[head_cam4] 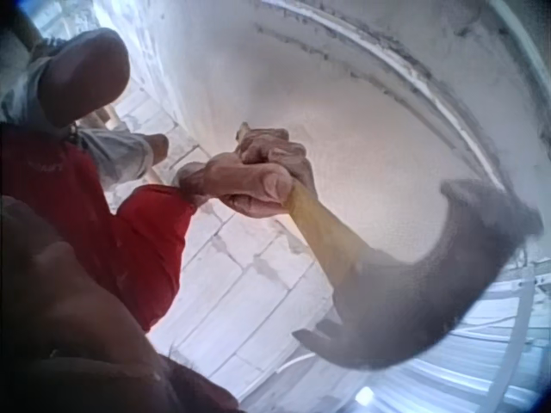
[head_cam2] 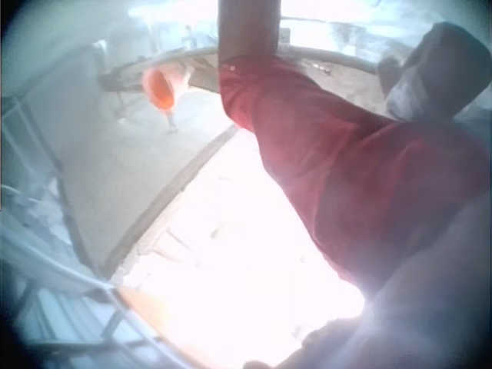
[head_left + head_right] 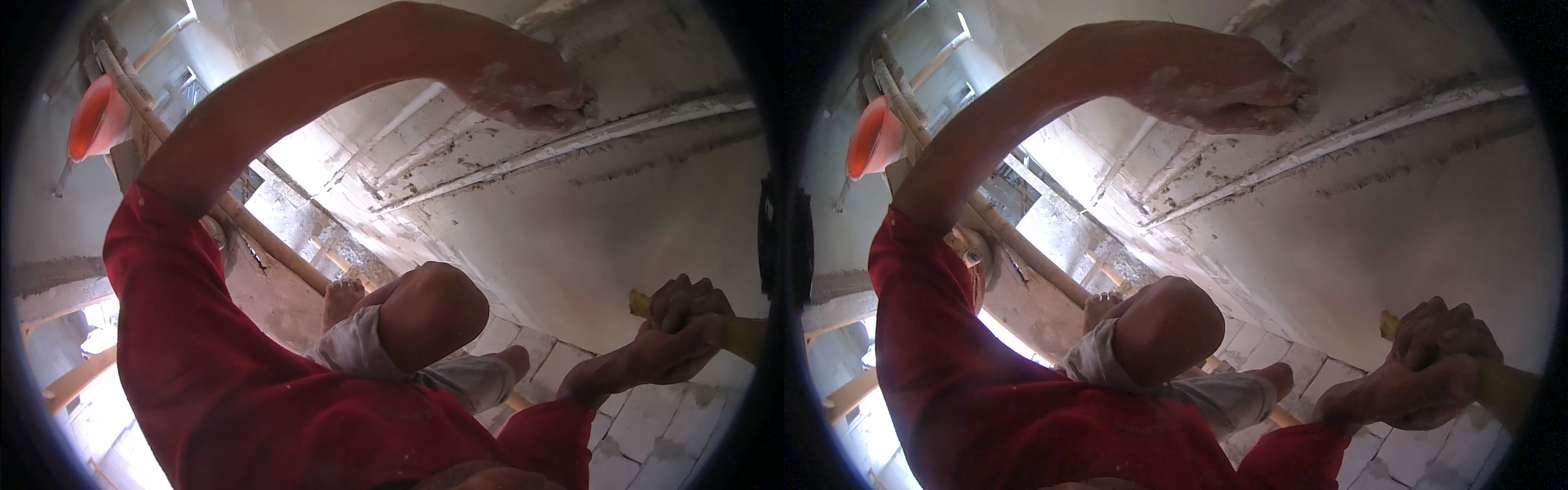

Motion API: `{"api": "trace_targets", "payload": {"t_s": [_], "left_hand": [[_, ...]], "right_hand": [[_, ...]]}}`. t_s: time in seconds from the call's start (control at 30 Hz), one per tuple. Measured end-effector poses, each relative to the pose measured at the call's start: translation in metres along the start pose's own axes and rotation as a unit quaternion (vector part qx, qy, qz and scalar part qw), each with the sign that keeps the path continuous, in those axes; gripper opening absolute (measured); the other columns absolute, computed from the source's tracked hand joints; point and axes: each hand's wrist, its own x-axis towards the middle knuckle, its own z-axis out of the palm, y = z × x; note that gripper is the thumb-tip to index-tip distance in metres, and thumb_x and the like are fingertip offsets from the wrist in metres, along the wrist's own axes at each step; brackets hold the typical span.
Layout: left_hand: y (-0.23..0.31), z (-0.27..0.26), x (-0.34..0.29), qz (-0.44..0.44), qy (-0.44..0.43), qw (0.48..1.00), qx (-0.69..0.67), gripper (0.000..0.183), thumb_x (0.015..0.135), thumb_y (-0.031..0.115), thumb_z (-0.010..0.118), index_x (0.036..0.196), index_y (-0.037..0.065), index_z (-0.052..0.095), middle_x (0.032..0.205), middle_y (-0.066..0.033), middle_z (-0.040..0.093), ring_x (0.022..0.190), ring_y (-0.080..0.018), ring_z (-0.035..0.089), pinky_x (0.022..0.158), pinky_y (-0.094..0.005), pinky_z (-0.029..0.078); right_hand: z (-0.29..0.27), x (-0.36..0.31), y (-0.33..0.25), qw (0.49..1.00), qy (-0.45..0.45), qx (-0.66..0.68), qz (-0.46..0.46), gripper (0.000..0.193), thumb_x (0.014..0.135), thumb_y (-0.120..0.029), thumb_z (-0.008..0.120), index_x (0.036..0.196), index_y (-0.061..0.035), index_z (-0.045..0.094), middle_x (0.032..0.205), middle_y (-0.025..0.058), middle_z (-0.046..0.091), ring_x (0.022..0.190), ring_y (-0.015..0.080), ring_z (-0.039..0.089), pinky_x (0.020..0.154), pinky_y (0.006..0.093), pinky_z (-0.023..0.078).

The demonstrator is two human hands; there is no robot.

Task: The person uses a hammer and nail to secure white electrical conduits to the ceiling. They repeatedly position the nail, strike it with the hammer, and adjust the conduit alignment while standing on a wooden scaffold.

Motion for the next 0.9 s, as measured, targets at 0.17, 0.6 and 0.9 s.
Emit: {"api": "trace_targets", "payload": {"t_s": [0.17,0.6,0.9], "left_hand": [[-0.006,-0.004,0.011,-0.026,-0.017,0.998,-0.048,0.029,0.098,0.025,0.053,0.114,0.001,0.060,0.098,-0.0152,0.066,0.087,-0.0293,0.064,0.077,-0.0377,0.052],[-0.002,0.033,-0.015,-0.141,0.099,0.926,-0.335,0.040,0.098,0.022,0.050,0.129,-0.003,0.045,0.103,-0.0173,0.068,0.078,-0.0262,0.068,0.073,-0.0415,0.054],[0.074,0.061,-0.099,-0.449,0.529,0.625,-0.357,0.037,0.106,0.033,0.036,0.107,0.002,0.056,0.091,-0.0097,0.060,0.077,-0.0197,0.063,0.073,-0.0336,0.053]], "right_hand": [[-0.025,-0.011,0.033,0.996,-0.078,0.016,0.047,0.035,0.100,-0.036,0.045,0.087,-0.0040,0.051,0.061,0.0005,0.043,0.048,0.0084,0.037,0.042,0.0227,0.031],[0.021,-0.003,0.026,0.996,0.079,-0.046,0.003,0.036,0.101,-0.034,0.045,0.075,-0.0107,0.037,0.057,-0.0037,0.028,0.044,0.0042,0.021,0.039,0.0209,0.021],[0.014,-0.113,0.069,0.955,0.166,-0.104,0.221,0.025,0.092,-0.025,0.060,0.092,-0.0017,0.051,0.060,-0.0013,0.041,0.045,0.0043,0.033,0.040,0.0214,0.025]]}}
